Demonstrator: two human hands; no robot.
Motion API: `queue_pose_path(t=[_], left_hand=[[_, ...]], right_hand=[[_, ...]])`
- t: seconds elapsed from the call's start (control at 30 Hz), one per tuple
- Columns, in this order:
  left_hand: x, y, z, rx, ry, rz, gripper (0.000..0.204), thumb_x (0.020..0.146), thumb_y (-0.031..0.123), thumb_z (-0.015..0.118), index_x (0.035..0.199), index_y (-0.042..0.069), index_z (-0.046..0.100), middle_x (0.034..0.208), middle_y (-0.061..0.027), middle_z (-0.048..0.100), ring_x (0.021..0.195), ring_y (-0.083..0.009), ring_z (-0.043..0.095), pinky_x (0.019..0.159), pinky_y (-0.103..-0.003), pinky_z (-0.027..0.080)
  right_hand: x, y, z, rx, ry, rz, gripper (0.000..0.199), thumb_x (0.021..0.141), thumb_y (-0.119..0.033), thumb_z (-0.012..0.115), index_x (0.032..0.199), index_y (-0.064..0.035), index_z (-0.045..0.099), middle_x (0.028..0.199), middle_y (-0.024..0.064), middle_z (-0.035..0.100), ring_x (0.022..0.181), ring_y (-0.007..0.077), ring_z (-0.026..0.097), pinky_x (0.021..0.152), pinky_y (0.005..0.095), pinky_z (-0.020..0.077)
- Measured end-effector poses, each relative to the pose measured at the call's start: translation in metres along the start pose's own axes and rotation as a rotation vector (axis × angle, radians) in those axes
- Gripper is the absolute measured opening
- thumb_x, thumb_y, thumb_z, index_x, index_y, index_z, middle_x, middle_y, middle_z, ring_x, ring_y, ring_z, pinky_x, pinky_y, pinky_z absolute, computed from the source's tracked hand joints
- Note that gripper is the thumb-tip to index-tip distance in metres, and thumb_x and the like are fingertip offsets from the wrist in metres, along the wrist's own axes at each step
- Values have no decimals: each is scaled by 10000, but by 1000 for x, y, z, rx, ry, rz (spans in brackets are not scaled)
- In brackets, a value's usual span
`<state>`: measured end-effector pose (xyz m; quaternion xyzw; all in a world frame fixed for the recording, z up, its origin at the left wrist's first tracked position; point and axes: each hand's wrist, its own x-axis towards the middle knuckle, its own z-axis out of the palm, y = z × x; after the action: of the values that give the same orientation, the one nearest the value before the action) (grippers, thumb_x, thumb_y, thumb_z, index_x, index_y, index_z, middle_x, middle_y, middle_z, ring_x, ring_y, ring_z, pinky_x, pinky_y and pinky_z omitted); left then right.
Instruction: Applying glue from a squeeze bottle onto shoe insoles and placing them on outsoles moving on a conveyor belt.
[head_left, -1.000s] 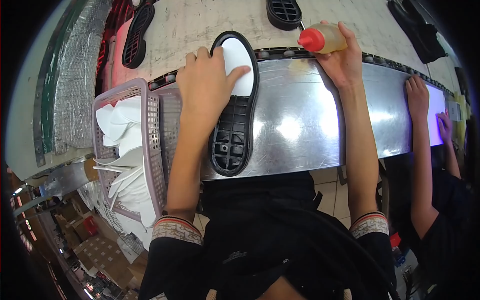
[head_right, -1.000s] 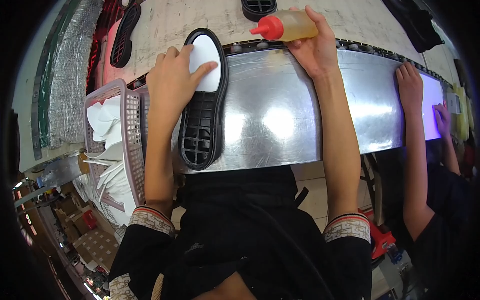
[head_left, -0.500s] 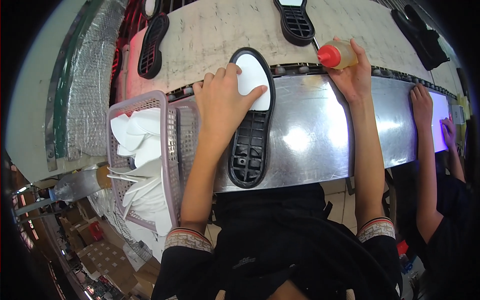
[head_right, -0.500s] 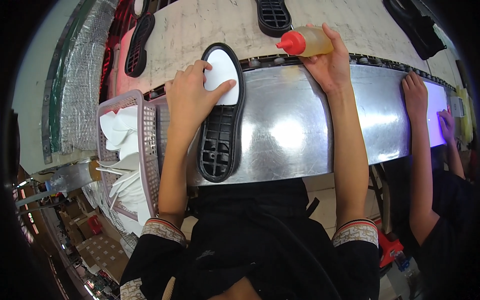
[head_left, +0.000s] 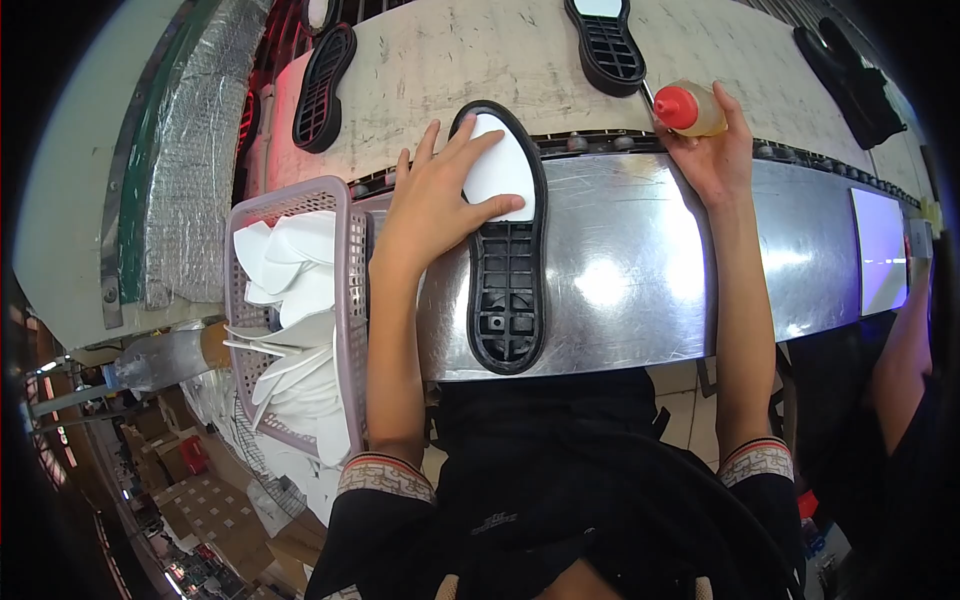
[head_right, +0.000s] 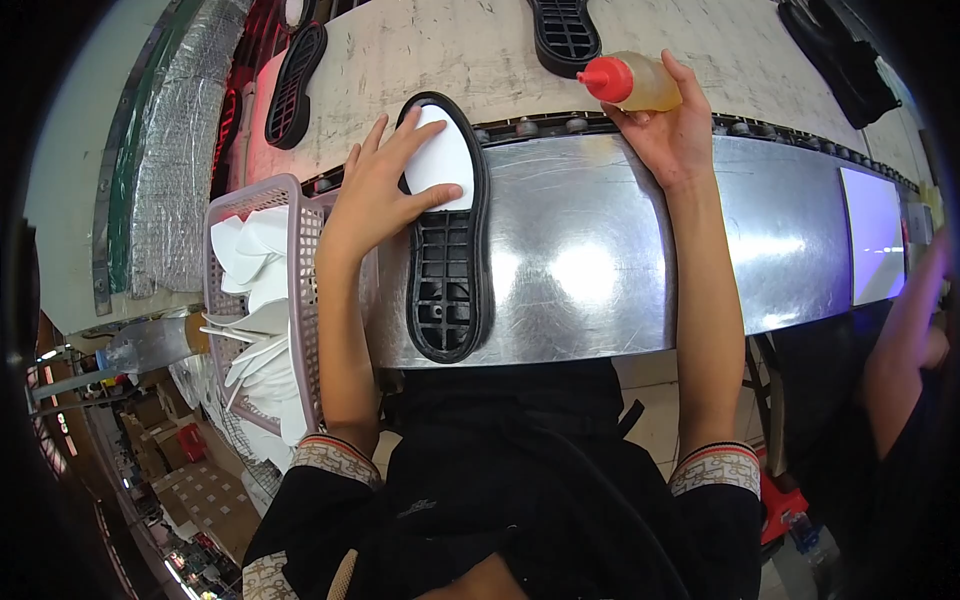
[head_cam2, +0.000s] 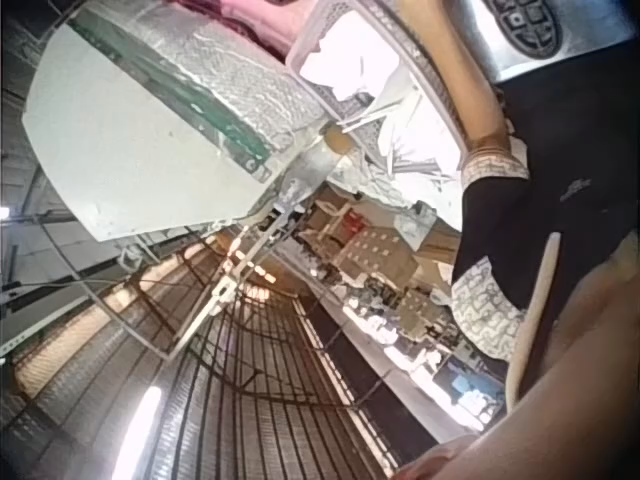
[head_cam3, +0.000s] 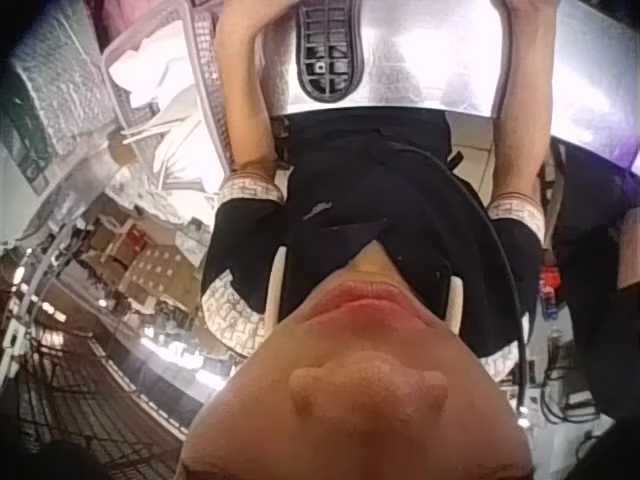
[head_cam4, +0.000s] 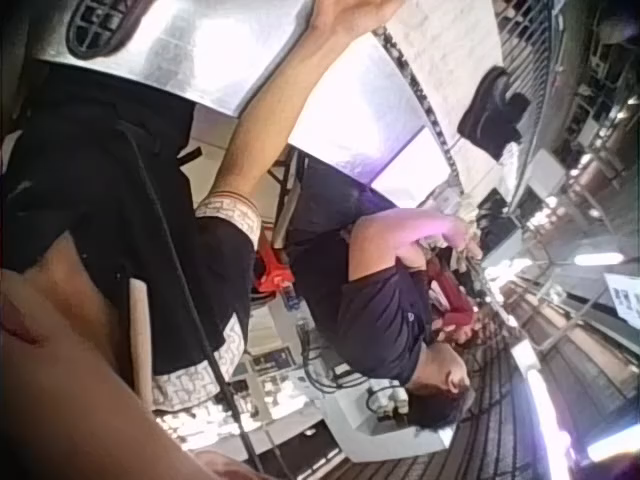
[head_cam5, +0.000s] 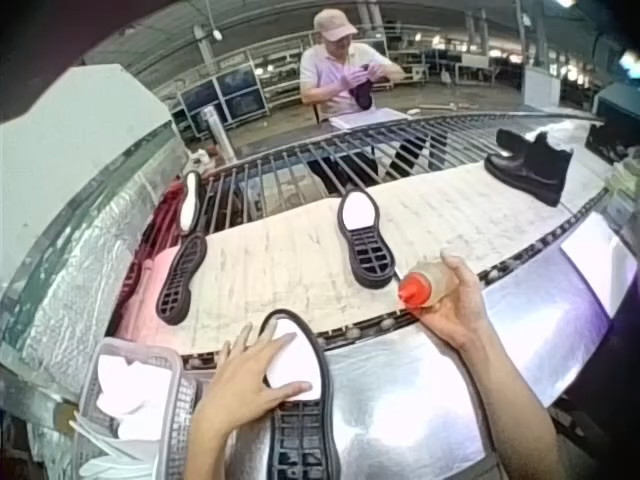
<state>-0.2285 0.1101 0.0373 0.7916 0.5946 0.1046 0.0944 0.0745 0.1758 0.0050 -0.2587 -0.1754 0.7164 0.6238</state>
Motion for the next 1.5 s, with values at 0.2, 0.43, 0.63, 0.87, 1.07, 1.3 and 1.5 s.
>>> queue_pose_path(t=[0.2, 0.43, 0.63, 0.87, 1.07, 1.3, 1.5], left_hand=[[-50, 36, -18, 118, 30, 82, 494, 857, 421, 553, 1199, 64, 558, 1300, -131, 507, 1227, -357, 425, 1006, -536, 295], [-110, 84, 16, -91, 166, 13, 598, 701, 322, 736, 1210, 54, 569, 1273, -134, 531, 1229, -405, 415, 968, -482, 373], [44, 38, 16, -214, 396, 149, 505, 692, 160, 692, 1148, -25, 578, 1203, -169, 560, 1124, -404, 475, 968, -429, 402], [258, -14, 53, -182, 419, 194, 524, 659, 262, 673, 1096, -19, 608, 1095, -209, 609, 1051, -359, 547, 941, -414, 407], [315, 3, 49, -476, 763, 155, 256, 765, 83, 636, 1016, 46, 675, 1069, -159, 641, 1017, -286, 604, 882, -370, 465], [211, 119, 35, -1050, 530, 149, 98, 754, 72, 693, 806, -11, 704, 733, -87, 684, 685, -124, 624, 666, -247, 482], [116, 112, 70, -1372, 127, -8, 144, 847, 98, 626, 871, -25, 696, 758, -77, 677, 626, -100, 607, 573, -219, 483]], right_hand=[[-1, -6, -6, 83, -16, -10, 394, 864, -331, 569, 1100, -24, 499, 1048, 104, 564, 746, 155, 508, 845, 362, 436], [6, -3, 4, 132, 10, 70, 331, 871, -341, 555, 1029, -51, 541, 963, 87, 591, 663, 141, 474, 728, 321, 443], [14, -16, 21, 219, 9, 81, 374, 858, -365, 578, 1067, -58, 534, 900, 59, 572, 716, 162, 505, 717, 331, 423], [-11, -8, 1, 284, 58, 135, 402, 824, -426, 563, 1025, -78, 552, 934, 88, 583, 822, 238, 550, 709, 395, 447], [-15, -5, -10, 326, -8, 150, 393, 850, -430, 554, 1081, -113, 575, 1025, 60, 607, 886, 208, 541, 768, 410, 434], [15, -33, -7, 364, 12, 0, 346, 879, -274, 594, 1095, -12, 524, 987, 112, 592, 840, 238, 582, 750, 361, 513], [11, -15, 8, 211, -139, 87, 372, 868, -283, 596, 1100, -3, 515, 946, 146, 566, 877, 253, 541, 802, 366, 453]])
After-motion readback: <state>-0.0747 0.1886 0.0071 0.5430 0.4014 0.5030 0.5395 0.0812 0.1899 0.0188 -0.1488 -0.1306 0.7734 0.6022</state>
